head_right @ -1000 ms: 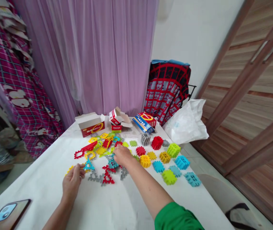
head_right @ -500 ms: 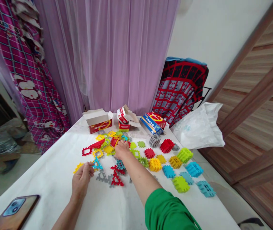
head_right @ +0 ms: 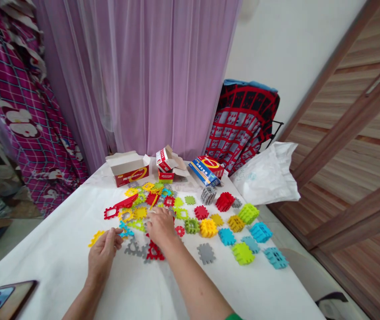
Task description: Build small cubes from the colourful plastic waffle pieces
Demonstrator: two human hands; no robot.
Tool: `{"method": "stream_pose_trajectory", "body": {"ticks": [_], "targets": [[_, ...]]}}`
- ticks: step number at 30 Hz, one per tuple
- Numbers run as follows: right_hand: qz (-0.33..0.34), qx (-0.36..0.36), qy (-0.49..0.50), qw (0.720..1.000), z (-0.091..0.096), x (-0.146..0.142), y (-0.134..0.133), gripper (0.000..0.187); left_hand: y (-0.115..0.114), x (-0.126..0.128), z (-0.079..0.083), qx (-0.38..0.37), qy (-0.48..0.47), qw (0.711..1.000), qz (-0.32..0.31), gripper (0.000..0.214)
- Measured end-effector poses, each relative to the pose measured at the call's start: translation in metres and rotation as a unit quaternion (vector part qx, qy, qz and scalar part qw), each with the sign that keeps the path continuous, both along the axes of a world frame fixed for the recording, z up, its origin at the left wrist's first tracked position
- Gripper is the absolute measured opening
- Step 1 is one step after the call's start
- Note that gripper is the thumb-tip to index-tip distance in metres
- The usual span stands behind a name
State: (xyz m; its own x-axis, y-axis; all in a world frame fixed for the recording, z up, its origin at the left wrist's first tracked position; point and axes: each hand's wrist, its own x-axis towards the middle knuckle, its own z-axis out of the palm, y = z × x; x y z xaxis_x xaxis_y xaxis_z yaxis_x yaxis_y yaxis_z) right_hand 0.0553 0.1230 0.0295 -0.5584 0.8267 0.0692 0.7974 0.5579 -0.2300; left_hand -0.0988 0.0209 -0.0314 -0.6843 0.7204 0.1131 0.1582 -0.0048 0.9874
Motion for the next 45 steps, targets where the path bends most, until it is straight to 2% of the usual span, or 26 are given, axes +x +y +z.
{"method": "stream_pose_trajectory", "body": {"ticks": [3, 5, 7, 10, 12, 13, 15, 18, 20, 24, 33, 38, 45], "targets": [[-0.121, 0.038, -0.006, 0.992, 0.004, 0.007, 0.004, 0.034, 0.002, -0.001, -0.003, 0.001, -0.005, 1.000, 0.002, 0.054], [-0.142, 0.022, -0.031, 0.989, 0.005, 0.008, 0.002, 0.034, 0.002, -0.001, -0.003, 0.000, -0.002, 1.000, 0.003, 0.054], [-0.106, 0.002, -0.038, 0.994, 0.001, 0.004, -0.006, 0.031, 0.002, -0.001, -0.002, -0.001, 0.003, 1.000, 0.004, 0.054], [0.015, -0.005, 0.016, 1.000, -0.006, -0.005, -0.022, 0.029, 0.001, 0.000, -0.001, -0.004, 0.005, 1.000, 0.001, 0.054], [0.070, -0.008, 0.056, 0.996, -0.008, -0.009, -0.025, 0.030, 0.001, 0.000, -0.001, -0.003, 0.001, 1.000, 0.001, 0.054], [0.072, -0.008, 0.066, 0.995, -0.007, -0.008, -0.022, 0.031, 0.001, 0.000, -0.001, -0.003, -0.001, 1.000, 0.002, 0.053], [0.028, -0.002, 0.059, 0.998, -0.003, -0.001, -0.009, 0.034, 0.001, 0.000, -0.002, -0.003, -0.002, 1.000, 0.001, 0.053], [-0.063, 0.005, -0.025, 0.998, 0.005, 0.022, 0.021, 0.038, 0.001, 0.000, 0.000, -0.010, 0.008, 1.000, -0.003, 0.053], [-0.087, -0.002, -0.089, 0.992, 0.008, 0.039, 0.039, 0.039, 0.001, 0.001, 0.003, -0.016, 0.015, 1.000, -0.007, 0.052], [-0.038, -0.033, -0.140, 0.989, 0.009, 0.059, 0.058, 0.048, 0.001, 0.002, 0.007, -0.022, 0.026, 0.999, -0.008, 0.052], [0.023, -0.068, -0.215, 0.974, 0.018, 0.053, 0.087, 0.048, 0.000, 0.000, 0.003, -0.027, 0.036, 0.999, -0.022, 0.050], [0.027, -0.036, -0.202, 0.978, 0.023, 0.056, 0.089, 0.050, 0.000, 0.002, 0.007, -0.022, 0.035, 0.999, -0.015, 0.048], [0.036, 0.003, -0.156, 0.987, 0.036, 0.067, 0.080, 0.053, 0.001, 0.000, 0.002, -0.026, 0.036, 0.999, -0.031, 0.047]]}}
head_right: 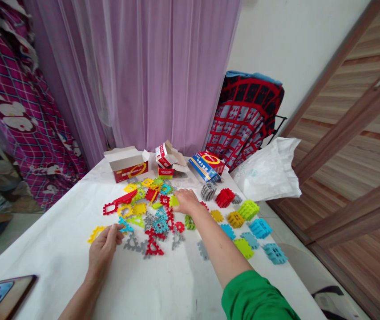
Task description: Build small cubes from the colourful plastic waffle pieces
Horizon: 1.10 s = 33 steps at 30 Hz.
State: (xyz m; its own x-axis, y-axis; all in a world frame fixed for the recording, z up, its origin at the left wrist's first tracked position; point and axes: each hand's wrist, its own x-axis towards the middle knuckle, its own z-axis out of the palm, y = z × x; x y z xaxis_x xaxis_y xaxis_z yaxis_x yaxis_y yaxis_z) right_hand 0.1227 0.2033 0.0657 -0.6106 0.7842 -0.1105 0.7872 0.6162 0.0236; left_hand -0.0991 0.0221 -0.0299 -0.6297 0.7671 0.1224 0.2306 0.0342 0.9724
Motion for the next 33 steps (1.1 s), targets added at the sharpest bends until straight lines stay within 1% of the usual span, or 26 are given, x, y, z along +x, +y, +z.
{"method": "stream_pose_trajectory", "body": {"ticks": [4, 8, 11, 15, 17, 21, 24, 27, 29, 31, 33], "targets": [[0.032, -0.006, 0.051, 0.998, 0.002, 0.001, -0.014, 0.055, 0.000, 0.002, 0.004, 0.001, 0.013, 1.000, 0.007, 0.049], [0.071, -0.005, 0.094, 0.993, -0.002, -0.003, -0.030, 0.049, -0.001, 0.003, 0.009, 0.000, 0.014, 1.000, 0.000, 0.050], [0.109, -0.012, 0.115, 0.987, -0.006, -0.009, -0.041, 0.049, -0.001, 0.004, 0.007, -0.011, 0.021, 1.000, -0.012, 0.048], [0.148, -0.013, 0.152, 0.977, -0.009, -0.021, -0.060, 0.061, 0.001, 0.007, 0.002, -0.020, 0.017, 0.998, -0.054, 0.046], [0.164, -0.010, 0.173, 0.971, -0.009, -0.027, -0.070, 0.064, 0.003, 0.011, 0.001, -0.023, -0.010, 0.996, -0.083, 0.049], [0.202, -0.013, 0.187, 0.961, -0.009, -0.034, -0.089, 0.057, 0.005, 0.021, 0.007, -0.041, -0.075, 0.988, -0.132, 0.055], [0.222, -0.015, 0.185, 0.957, -0.012, -0.033, -0.096, 0.054, 0.004, 0.027, 0.010, -0.048, -0.094, 0.983, -0.153, 0.057], [0.235, -0.016, 0.187, 0.954, -0.015, -0.028, -0.100, 0.052, 0.002, 0.030, 0.012, -0.052, -0.107, 0.977, -0.175, 0.056], [0.235, -0.018, 0.185, 0.954, -0.012, -0.019, -0.102, 0.052, -0.001, 0.030, 0.014, -0.052, -0.113, 0.974, -0.189, 0.057], [0.210, -0.014, 0.177, 0.962, -0.006, -0.001, -0.104, 0.053, -0.004, 0.029, 0.017, -0.052, -0.115, 0.974, -0.188, 0.059], [0.166, -0.005, 0.165, 0.972, 0.004, 0.029, -0.105, 0.054, -0.007, 0.027, 0.019, -0.059, -0.108, 0.978, -0.166, 0.061]]}}
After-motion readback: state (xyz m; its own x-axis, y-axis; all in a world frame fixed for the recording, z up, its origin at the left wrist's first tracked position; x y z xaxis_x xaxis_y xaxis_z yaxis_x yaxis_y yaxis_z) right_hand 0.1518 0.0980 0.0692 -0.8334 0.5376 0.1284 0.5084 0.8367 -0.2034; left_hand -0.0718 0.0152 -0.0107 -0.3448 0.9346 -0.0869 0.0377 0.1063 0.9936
